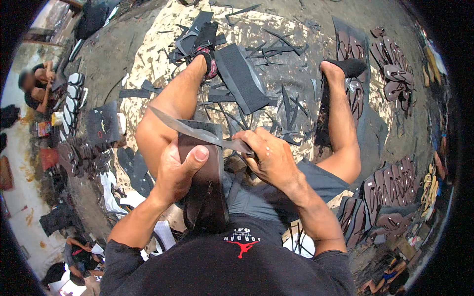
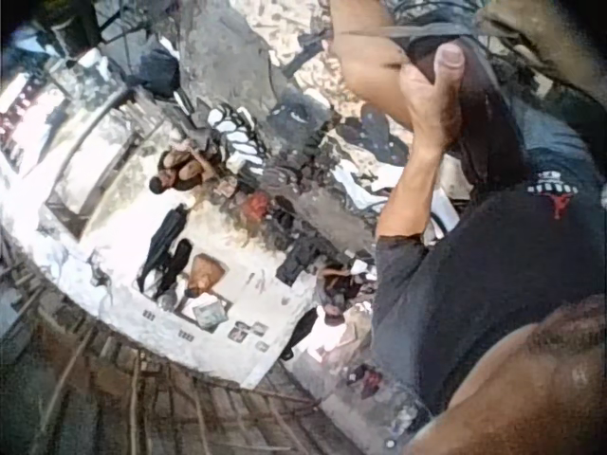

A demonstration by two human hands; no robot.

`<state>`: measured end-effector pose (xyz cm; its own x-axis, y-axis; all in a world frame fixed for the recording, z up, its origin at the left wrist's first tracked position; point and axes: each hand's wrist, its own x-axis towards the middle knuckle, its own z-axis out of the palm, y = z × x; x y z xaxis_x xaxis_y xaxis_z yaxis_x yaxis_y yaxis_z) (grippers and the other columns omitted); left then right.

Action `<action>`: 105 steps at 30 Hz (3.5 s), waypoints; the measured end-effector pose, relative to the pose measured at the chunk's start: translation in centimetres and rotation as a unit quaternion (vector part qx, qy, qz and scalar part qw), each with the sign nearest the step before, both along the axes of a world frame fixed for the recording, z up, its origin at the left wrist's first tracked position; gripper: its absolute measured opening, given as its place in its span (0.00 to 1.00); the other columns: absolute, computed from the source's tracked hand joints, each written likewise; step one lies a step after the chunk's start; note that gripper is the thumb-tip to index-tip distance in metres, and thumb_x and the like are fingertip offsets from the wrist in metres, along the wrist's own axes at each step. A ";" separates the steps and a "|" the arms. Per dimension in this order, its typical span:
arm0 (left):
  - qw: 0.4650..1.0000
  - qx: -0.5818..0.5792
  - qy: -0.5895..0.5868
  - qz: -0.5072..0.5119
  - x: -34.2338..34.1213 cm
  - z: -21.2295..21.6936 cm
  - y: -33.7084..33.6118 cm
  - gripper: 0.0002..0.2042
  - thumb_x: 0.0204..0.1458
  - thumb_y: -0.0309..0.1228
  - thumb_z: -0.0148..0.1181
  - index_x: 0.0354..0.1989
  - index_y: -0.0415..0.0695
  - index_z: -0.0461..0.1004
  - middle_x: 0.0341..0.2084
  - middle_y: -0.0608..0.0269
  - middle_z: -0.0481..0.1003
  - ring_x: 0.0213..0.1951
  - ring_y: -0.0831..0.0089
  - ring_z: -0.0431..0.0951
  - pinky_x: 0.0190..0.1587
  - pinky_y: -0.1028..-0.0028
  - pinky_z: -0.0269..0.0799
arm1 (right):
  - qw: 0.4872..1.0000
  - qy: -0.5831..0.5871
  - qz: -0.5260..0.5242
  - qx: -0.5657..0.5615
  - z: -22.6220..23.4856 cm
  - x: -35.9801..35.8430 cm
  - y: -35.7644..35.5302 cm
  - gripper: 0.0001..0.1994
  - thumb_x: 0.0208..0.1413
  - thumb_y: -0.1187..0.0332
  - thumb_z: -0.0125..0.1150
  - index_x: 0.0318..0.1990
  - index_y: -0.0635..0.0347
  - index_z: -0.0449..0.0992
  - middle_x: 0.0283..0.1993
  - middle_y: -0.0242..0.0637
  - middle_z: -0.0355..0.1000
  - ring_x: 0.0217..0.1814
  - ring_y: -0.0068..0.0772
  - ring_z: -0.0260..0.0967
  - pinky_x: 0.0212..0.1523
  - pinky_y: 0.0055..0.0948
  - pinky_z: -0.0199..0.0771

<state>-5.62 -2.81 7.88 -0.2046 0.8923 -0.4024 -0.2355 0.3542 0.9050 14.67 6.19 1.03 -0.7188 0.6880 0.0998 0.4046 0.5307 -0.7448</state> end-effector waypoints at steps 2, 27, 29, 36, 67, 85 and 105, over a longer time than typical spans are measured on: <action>0.999 -0.007 0.009 -0.044 -0.7 0.1 -0.1 0.24 0.58 0.48 0.66 0.50 0.39 0.72 0.38 0.68 0.76 0.40 0.78 0.75 0.46 0.76 0.71 | 0.999 -0.029 0.039 -0.001 1.8 -0.1 1.1 0.21 0.48 0.74 0.68 0.51 0.52 0.74 0.35 0.41 0.71 0.36 0.50 0.75 0.35 0.42 0.76; 0.983 -0.008 -0.054 -0.173 -1.5 -0.4 -0.8 0.13 0.59 0.35 0.68 0.46 0.38 0.78 0.37 0.69 0.79 0.40 0.82 0.75 0.42 0.77 0.72 | 0.960 -0.147 0.227 -0.078 7.8 -0.9 5.4 0.15 0.51 0.69 0.65 0.46 0.57 0.71 0.38 0.47 0.76 0.42 0.58 0.76 0.41 0.53 0.78; 0.975 -0.012 -0.077 -0.207 -1.6 -0.5 -0.5 0.14 0.59 0.36 0.68 0.46 0.38 0.78 0.36 0.70 0.78 0.39 0.82 0.74 0.43 0.77 0.71 | 0.955 -0.115 0.263 -0.073 7.8 -1.7 6.0 0.15 0.51 0.69 0.65 0.46 0.59 0.71 0.37 0.48 0.76 0.42 0.58 0.77 0.41 0.53 0.78; 0.944 -0.030 -0.029 -0.327 -0.9 0.4 0.6 0.23 0.62 0.43 0.63 0.56 0.36 0.73 0.48 0.59 0.76 0.51 0.75 0.72 0.56 0.71 0.67 | 0.893 -0.142 0.401 -0.147 8.8 -3.4 9.1 0.13 0.51 0.70 0.61 0.44 0.63 0.73 0.34 0.53 0.78 0.38 0.64 0.76 0.40 0.55 0.77; 0.947 0.154 -0.130 0.248 3.8 -9.5 2.2 0.20 0.63 0.41 0.62 0.56 0.41 0.70 0.46 0.65 0.76 0.46 0.71 0.78 0.51 0.65 0.77 | 0.996 -0.032 0.013 -0.087 -0.2 1.7 -0.2 0.21 0.45 0.78 0.58 0.51 0.60 0.75 0.46 0.48 0.77 0.48 0.55 0.77 0.48 0.45 0.78; 0.959 0.151 -0.054 0.234 3.9 -7.4 1.9 0.21 0.59 0.37 0.66 0.57 0.42 0.69 0.42 0.66 0.76 0.38 0.76 0.78 0.40 0.75 0.77 | 0.983 0.139 -0.117 -0.014 -3.3 -15.6 9.7 0.14 0.56 0.63 0.64 0.48 0.58 0.75 0.38 0.52 0.78 0.44 0.57 0.78 0.42 0.47 0.78; 0.984 0.126 0.037 0.119 -2.1 -1.4 3.4 0.23 0.62 0.47 0.63 0.52 0.39 0.73 0.39 0.67 0.78 0.39 0.79 0.77 0.45 0.76 0.75 | 0.958 0.038 -0.286 -0.007 0.2 3.4 6.8 0.12 0.64 0.72 0.60 0.52 0.68 0.74 0.42 0.44 0.80 0.39 0.21 0.77 0.39 0.22 0.76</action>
